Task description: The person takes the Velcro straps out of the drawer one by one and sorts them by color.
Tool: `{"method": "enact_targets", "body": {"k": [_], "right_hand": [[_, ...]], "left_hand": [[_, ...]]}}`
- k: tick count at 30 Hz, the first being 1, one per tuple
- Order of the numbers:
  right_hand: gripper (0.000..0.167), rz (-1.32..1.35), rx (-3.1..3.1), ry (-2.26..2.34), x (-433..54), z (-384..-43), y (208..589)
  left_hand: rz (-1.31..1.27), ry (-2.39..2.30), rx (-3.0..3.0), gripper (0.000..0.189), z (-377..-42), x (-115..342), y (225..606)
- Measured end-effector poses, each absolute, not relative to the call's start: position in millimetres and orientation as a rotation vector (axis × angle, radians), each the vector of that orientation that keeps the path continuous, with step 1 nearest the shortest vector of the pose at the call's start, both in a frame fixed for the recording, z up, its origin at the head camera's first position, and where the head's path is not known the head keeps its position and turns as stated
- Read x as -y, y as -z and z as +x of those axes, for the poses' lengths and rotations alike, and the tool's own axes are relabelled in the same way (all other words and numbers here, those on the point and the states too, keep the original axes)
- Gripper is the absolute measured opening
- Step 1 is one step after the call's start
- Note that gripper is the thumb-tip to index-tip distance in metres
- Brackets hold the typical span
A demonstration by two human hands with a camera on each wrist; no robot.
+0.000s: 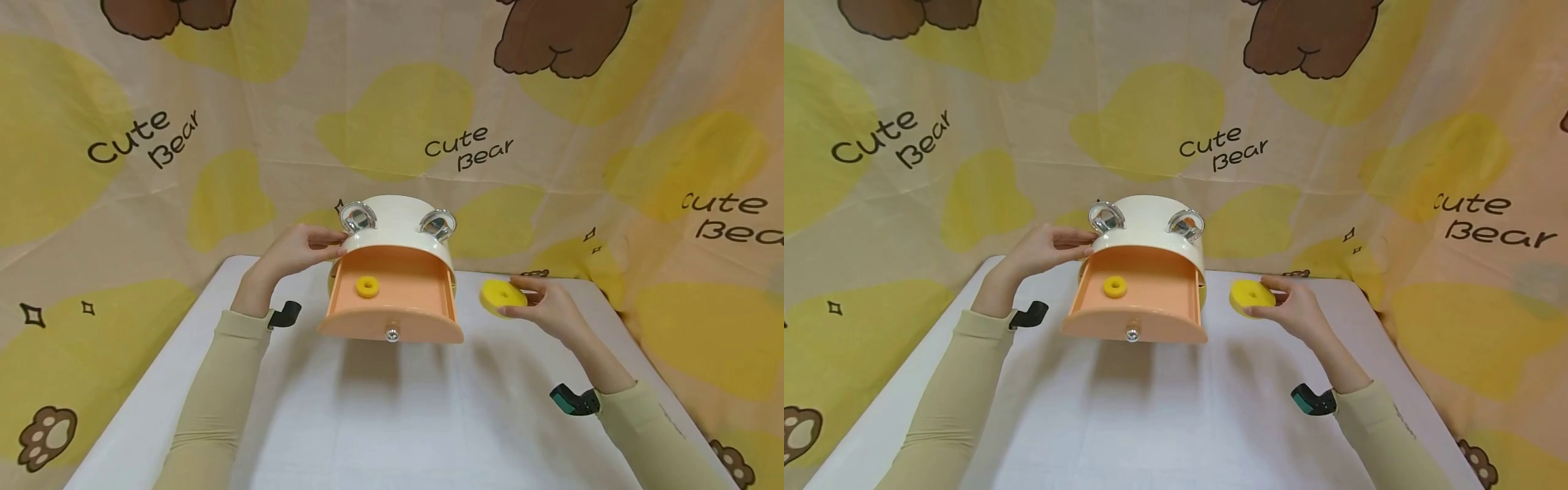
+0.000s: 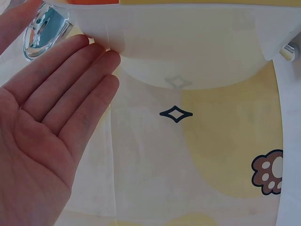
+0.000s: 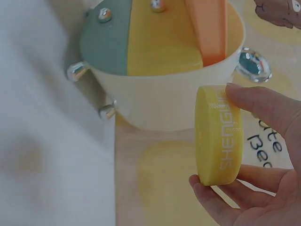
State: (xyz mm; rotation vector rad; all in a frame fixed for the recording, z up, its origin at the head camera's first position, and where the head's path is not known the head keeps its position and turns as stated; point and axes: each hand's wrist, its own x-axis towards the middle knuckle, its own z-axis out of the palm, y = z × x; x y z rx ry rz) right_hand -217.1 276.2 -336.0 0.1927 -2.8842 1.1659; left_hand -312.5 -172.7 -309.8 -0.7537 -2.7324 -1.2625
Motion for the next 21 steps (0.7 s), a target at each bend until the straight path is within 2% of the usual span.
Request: {"method": "enact_targets", "body": {"k": [21], "right_hand": [[0.084, 0.102, 2.928, -1.191, -299, -251, 387]], "left_hand": [[-0.739, 1.264, 2.741, 0.045, -311, 172, 310]]}}
